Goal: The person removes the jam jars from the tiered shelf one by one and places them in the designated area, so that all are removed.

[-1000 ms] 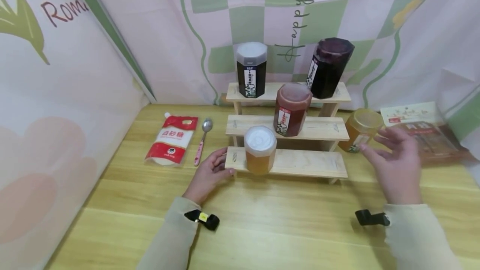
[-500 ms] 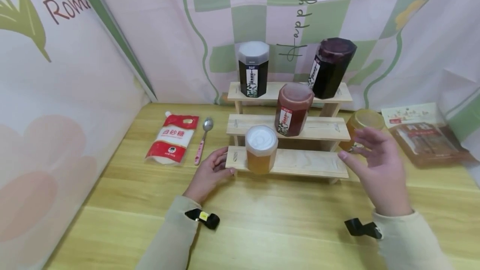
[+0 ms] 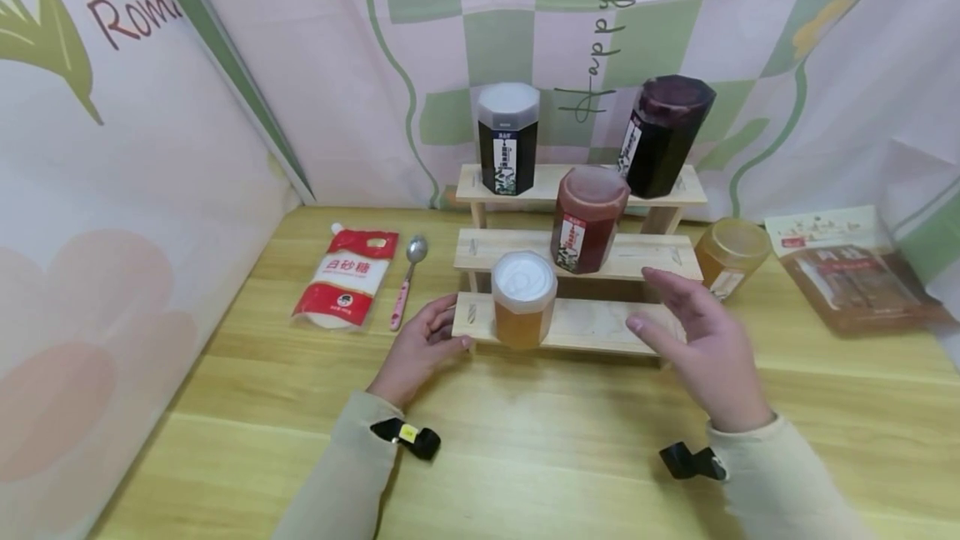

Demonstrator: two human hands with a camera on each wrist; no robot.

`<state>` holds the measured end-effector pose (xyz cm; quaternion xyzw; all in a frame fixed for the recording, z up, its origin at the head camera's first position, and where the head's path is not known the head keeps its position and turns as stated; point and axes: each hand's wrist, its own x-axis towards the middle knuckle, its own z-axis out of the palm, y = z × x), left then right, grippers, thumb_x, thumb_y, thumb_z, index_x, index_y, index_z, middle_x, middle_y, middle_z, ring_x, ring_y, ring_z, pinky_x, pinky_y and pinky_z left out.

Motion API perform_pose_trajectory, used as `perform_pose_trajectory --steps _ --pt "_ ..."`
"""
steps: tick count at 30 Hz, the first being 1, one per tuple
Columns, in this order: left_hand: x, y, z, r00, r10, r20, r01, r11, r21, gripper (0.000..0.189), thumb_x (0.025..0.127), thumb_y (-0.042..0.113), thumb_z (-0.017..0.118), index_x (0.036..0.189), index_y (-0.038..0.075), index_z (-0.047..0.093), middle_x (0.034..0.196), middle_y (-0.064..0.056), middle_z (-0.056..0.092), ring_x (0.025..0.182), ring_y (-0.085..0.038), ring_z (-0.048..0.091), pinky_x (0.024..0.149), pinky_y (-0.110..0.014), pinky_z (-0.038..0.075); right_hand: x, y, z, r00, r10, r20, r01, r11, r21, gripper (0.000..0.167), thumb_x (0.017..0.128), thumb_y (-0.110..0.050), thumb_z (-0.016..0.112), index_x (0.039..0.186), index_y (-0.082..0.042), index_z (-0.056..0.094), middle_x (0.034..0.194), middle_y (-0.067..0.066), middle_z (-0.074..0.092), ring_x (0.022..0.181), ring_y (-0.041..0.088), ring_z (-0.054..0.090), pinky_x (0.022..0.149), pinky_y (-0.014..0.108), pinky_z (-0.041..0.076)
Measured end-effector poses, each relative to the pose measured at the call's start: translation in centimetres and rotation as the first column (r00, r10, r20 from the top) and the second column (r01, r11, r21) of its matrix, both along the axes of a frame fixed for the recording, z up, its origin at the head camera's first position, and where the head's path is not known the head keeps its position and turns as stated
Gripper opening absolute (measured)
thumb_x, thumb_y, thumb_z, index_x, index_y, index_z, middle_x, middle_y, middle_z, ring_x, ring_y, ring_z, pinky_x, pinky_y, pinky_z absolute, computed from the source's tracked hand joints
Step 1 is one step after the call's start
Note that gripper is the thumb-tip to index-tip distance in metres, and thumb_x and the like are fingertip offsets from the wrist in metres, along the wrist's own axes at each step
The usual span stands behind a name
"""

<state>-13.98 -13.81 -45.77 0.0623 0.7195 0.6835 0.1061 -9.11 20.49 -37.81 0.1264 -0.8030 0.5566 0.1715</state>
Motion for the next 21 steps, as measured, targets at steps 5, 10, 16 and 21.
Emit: perform_pose_trajectory --steps 5,10,16,21 --pt "-0.1 0.1 -0.1 1.0 -0.007 -0.004 0.007 1.0 -0.001 0.069 0.087 0.005 0.077 0.148 0.014 0.046 0.138 -0.007 0.061 0.122 -0.026 0.059 0.099 -0.033 0.052 -0.1 -1.3 -0.4 0.999 0.045 0.021 -0.045 0.999 -0.001 0.057 0.083 0.008 0.076 0.135 0.001 0.057 0.139 0.018 0.058 0.128 0.006 0.053 0.107 0.016 0.039" --pt "-0.1 0.1 -0.3 1.0 -0.01 -0.01 0.01 1.0 -0.003 0.07 0.087 0.009 0.077 0.149 0.014 0.045 0.138 -0.007 0.061 0.123 -0.025 0.059 0.1 -0.033 0.051 -0.5 -2.4 -0.7 0.995 0.081 0.05 -0.081 0.997 0.0 0.055 0.084 0.003 0.078 0.135 0.001 0.057 0.138 0.015 0.06 0.127 0.009 0.055 0.107 0.015 0.039" --pt "-0.2 0.0 -0.5 1.0 -0.018 -0.01 0.018 1.0 -0.014 0.069 0.088 0.013 0.078 0.149 0.015 0.045 0.14 -0.003 0.06 0.125 -0.023 0.058 0.102 -0.033 0.05 -1.0 -3.6 -1.7 0.988 0.1 0.119 -0.103 0.995 0.019 0.054 0.086 -0.007 0.079 0.135 -0.001 0.057 0.137 0.01 0.061 0.129 0.022 0.054 0.107 0.012 0.036" --pt "-0.2 -0.1 -0.5 1.0 -0.014 -0.015 0.014 1.0 -0.011 0.068 0.087 0.012 0.078 0.148 0.015 0.046 0.141 -0.001 0.059 0.126 -0.023 0.058 0.103 -0.033 0.049 -1.4 -4.8 -2.2 0.974 0.115 0.194 -0.121 0.993 0.015 0.057 0.086 -0.014 0.08 0.137 -0.003 0.055 0.138 0.01 0.06 0.131 0.027 0.052 0.108 0.016 0.038"
